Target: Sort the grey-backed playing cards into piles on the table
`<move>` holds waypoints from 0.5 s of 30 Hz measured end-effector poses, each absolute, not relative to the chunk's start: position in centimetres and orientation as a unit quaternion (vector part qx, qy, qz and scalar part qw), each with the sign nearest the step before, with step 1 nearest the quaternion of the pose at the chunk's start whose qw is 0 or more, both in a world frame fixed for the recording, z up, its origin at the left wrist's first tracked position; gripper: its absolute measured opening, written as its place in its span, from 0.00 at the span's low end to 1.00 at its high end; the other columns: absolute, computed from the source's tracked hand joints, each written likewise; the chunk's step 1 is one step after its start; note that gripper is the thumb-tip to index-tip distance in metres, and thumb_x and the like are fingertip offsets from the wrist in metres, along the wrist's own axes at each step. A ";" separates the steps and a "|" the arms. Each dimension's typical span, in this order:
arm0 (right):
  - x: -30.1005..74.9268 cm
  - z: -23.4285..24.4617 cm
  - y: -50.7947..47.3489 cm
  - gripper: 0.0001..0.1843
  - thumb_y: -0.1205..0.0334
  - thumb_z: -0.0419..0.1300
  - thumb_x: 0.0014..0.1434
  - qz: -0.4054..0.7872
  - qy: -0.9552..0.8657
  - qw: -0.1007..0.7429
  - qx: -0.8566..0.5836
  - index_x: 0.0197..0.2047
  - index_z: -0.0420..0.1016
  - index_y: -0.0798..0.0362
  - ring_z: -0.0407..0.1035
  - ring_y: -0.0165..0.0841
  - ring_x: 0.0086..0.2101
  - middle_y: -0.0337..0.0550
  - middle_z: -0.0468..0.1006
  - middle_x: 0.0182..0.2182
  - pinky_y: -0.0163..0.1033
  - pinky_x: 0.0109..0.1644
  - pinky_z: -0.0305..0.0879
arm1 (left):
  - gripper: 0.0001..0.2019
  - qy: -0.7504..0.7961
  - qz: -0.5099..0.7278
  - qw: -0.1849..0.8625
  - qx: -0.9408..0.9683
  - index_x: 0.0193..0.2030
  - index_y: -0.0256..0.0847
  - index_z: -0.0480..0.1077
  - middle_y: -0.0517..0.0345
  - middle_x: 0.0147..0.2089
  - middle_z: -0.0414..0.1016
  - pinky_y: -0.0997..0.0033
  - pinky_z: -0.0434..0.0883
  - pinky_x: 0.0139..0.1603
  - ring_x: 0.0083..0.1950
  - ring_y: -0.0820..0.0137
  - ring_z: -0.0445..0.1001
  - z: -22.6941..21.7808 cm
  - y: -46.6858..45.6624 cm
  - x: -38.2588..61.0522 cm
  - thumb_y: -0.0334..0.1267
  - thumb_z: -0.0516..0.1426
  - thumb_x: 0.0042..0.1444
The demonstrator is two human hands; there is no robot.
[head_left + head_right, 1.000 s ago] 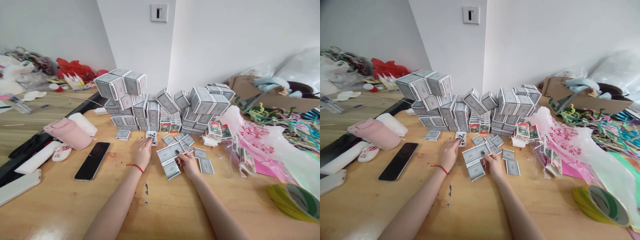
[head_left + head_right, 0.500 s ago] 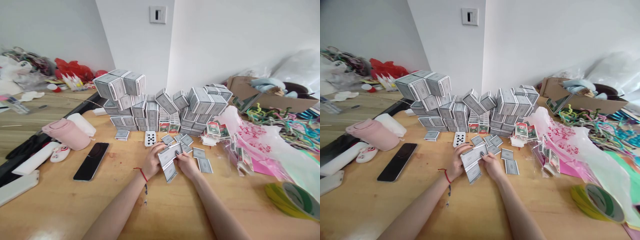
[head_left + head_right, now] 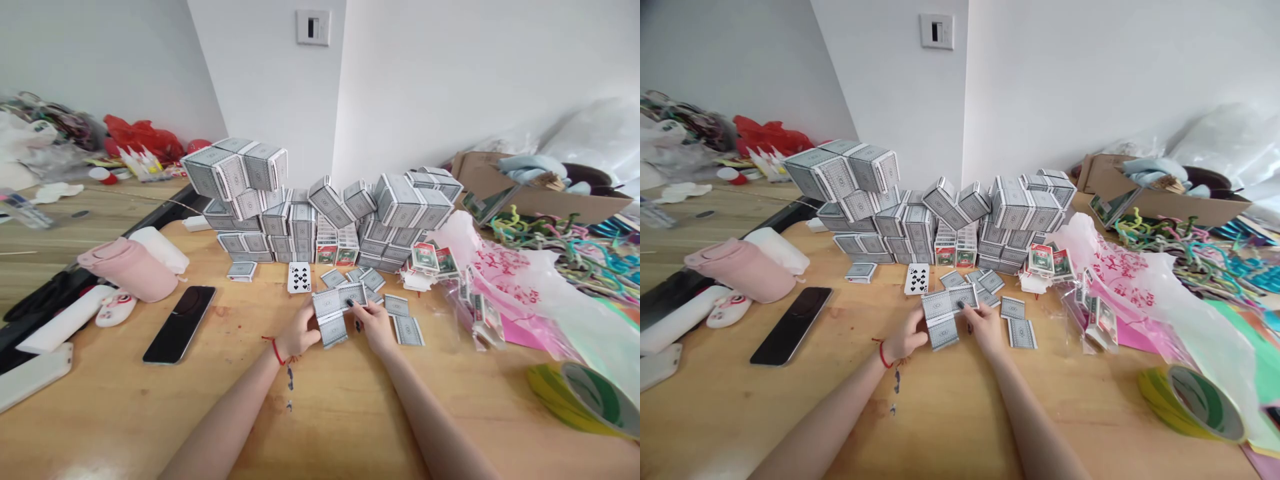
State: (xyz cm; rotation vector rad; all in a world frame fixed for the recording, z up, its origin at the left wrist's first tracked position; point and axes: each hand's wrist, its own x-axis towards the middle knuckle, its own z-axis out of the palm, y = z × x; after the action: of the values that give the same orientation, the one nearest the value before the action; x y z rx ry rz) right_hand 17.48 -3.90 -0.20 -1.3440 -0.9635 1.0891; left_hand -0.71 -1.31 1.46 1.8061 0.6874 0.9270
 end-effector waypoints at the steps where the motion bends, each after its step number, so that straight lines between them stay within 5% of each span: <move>1: 17.5 -0.1 -3.9 0.20 0.48 0.61 0.44 0.447 -0.414 0.546 -0.575 0.16 0.61 0.54 0.53 0.24 0.14 0.32 0.59 0.11 0.32 0.18 0.50 | 0.22 0.275 0.373 0.512 0.723 0.46 0.39 0.68 0.50 0.47 0.70 0.57 0.59 0.55 0.53 0.59 0.63 1.6 -1.3 -0.7 0.29 0.53 0.40; 10: 17.6 -0.2 -4.0 0.20 0.46 0.57 0.47 0.432 -0.450 0.535 -0.570 0.18 0.63 0.54 0.52 0.24 0.14 0.32 0.56 0.11 0.31 0.17 0.49 | 0.14 0.414 0.408 0.616 0.533 0.39 0.37 0.71 0.54 0.38 0.75 0.66 0.66 0.43 0.43 0.64 0.70 1.0 -0.5 0.4 0.39 0.57 0.45; 15: 17.9 -0.3 -4.0 0.17 0.49 0.60 0.44 0.475 -0.420 0.542 -0.552 0.31 0.72 0.56 0.50 0.23 0.14 0.32 0.61 0.13 0.31 0.16 0.47 | 0.13 0.432 0.454 0.611 0.484 0.34 0.36 0.72 0.53 0.37 0.75 0.67 0.66 0.42 0.41 0.65 0.70 0.7 -0.2 0.3 0.43 0.58 0.45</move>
State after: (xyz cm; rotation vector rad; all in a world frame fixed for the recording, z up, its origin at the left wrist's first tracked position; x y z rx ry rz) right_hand 17.88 -4.03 -0.25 -1.3104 -0.9977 1.1270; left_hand 0.28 -0.18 0.69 1.1164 0.9963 1.0489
